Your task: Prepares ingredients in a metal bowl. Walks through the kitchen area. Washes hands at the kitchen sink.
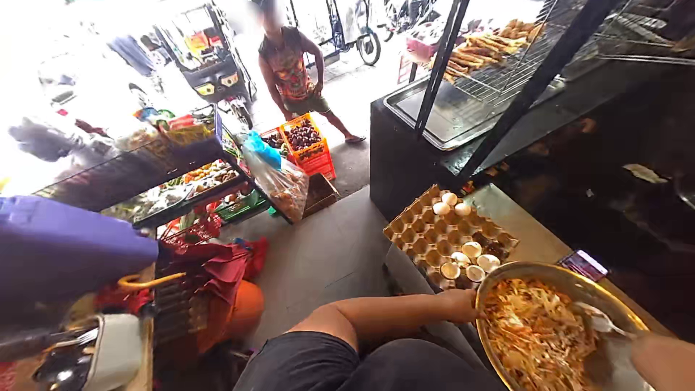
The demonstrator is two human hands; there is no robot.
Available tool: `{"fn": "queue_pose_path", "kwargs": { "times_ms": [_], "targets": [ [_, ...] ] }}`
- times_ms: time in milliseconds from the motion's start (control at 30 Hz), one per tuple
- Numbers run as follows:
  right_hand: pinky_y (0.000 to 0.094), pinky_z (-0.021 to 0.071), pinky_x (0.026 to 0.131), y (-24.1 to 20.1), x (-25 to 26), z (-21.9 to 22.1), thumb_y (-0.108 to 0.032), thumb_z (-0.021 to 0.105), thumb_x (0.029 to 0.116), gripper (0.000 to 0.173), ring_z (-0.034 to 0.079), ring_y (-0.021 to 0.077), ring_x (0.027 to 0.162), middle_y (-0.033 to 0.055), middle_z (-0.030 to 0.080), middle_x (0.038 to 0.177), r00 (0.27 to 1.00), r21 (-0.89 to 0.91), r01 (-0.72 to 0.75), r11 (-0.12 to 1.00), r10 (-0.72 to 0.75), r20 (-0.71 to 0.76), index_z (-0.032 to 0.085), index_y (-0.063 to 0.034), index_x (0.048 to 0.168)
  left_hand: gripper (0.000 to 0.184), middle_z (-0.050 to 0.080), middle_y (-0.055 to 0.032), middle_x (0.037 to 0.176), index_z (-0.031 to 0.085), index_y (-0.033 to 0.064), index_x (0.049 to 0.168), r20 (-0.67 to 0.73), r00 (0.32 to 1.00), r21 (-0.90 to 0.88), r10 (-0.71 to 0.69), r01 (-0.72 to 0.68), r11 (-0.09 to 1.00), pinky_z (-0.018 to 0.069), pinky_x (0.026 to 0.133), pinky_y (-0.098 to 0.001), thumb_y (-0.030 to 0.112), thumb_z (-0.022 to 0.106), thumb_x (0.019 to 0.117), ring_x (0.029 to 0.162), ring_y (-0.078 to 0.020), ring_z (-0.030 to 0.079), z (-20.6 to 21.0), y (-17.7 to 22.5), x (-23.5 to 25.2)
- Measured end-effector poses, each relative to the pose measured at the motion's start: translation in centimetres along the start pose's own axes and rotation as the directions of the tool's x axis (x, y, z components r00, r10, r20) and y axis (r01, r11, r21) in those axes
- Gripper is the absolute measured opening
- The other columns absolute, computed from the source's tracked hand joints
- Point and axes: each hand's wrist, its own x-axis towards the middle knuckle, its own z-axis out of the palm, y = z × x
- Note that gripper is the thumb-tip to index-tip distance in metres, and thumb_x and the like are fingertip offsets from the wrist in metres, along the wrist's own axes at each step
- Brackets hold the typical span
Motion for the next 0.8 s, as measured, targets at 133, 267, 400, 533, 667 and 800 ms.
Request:
{"fn": "queue_pose_path", "kwargs": {
  "times_ms": [133, 267, 400, 533, 667, 800],
  "targets": [
    [0.0739, 0.0467, 0.094, -0.6, 3.6, 2.1, -0.034, 0.034, 0.1131, 0.052, 0.063, 0.0554, 0.117, 0.0361, 0.066, 0.122, 0.976, 0.151, 0.213, 0.965, -0.203, -0.077, 0.066, 0.0053, 0.126, 0.049, 0.063, -0.0299, 0.124, 0.046, -0.0054, 0.143, -0.038, 0.998, -0.025, -0.048, 0.047, 0.999, 0.0546, 0.089, -0.0582, 0.023, 0.058, 0.1052, 0.104, -0.0416, 0.068, -0.4, 0.4, -0.2],
    [0.0733, 0.0443, 0.099, -1.7, 1.6, 0.6, -0.037, 0.04, 0.1118, 0.049, 0.061, 0.0536, 0.121, 0.0334, 0.066, 0.124, 0.943, 0.313, 0.304, 0.9, -0.331, 0.035, 0.067, 0.001, 0.128, 0.047, 0.06, -0.0264, 0.133, 0.047, -0.0041, 0.143, -0.065, 0.996, -0.11, -0.06, 0.053, 0.993, 0.0517, 0.1, -0.0533, 0.019, 0.059, 0.1038, 0.119, -0.0364, 0.063, -0.5, 0.7, -0.6],
    [0.0697, 0.0492, 0.094, 1.6, 0.8, 2.0, -0.038, 0.046, 0.1099, 0.041, 0.068, 0.0447, 0.112, 0.0227, 0.073, 0.113, 0.951, 0.337, 0.29, 0.896, -0.309, 0.004, 0.074, -0.0082, 0.114, 0.046, 0.064, -0.0244, 0.127, 0.047, -0.0003, 0.143, -0.047, 0.996, -0.084, -0.08, 0.076, 0.994, 0.057, 0.091, -0.0512, 0.027, 0.055, 0.1067, 0.107, -0.0336, 0.068, 0.6, -0.3, 1.3],
    [0.0679, 0.053, 0.084, 5.3, -3.0, -1.2, -0.037, 0.049, 0.1089, 0.037, 0.071, 0.0434, 0.1, 0.0195, 0.074, 0.101, 0.924, 0.152, 0.382, 0.912, -0.379, -0.052, 0.076, -0.0124, 0.107, 0.045, 0.068, -0.0243, 0.116, 0.048, -0.002, 0.139, -0.076, 0.995, -0.058, -0.057, 0.053, 0.997, 0.0592, 0.084, -0.0537, 0.028, 0.057, 0.1062, 0.097, -0.0351, 0.071, 1.6, -1.6, 2.1],
    [0.0676, 0.0533, 0.076, 5.0, -3.7, -3.6, -0.024, 0.053, 0.1057, 0.031, 0.07, 0.0463, 0.096, 0.0236, 0.073, 0.097, 0.968, 0.018, 0.248, 0.969, -0.246, -0.051, 0.075, -0.0031, 0.099, 0.043, 0.068, -0.0221, 0.105, 0.045, -0.0001, 0.138, -0.044, 0.993, -0.128, -0.107, 0.1, 0.987, 0.0592, 0.081, -0.0527, 0.029, 0.055, 0.1073, 0.09, -0.033, 0.071, 1.7, -1.2, 1.8],
    [0.0712, 0.0525, 0.078, 2.2, -1.1, 1.3, 0.002, 0.057, 0.0965, 0.018, 0.067, 0.0524, 0.101, 0.0317, 0.068, 0.107, 0.998, 0.128, 0.029, 0.991, -0.036, 0.054, 0.068, 0.0096, 0.108, 0.042, 0.068, -0.0233, 0.107, 0.045, -0.0009, 0.139, -0.041, 0.991, -0.103, -0.126, 0.121, 0.987, 0.059, 0.082, -0.0518, 0.027, 0.054, 0.1078, 0.092, -0.0335, 0.071, 1.5, -0.1, 0.8]
  ]
}}
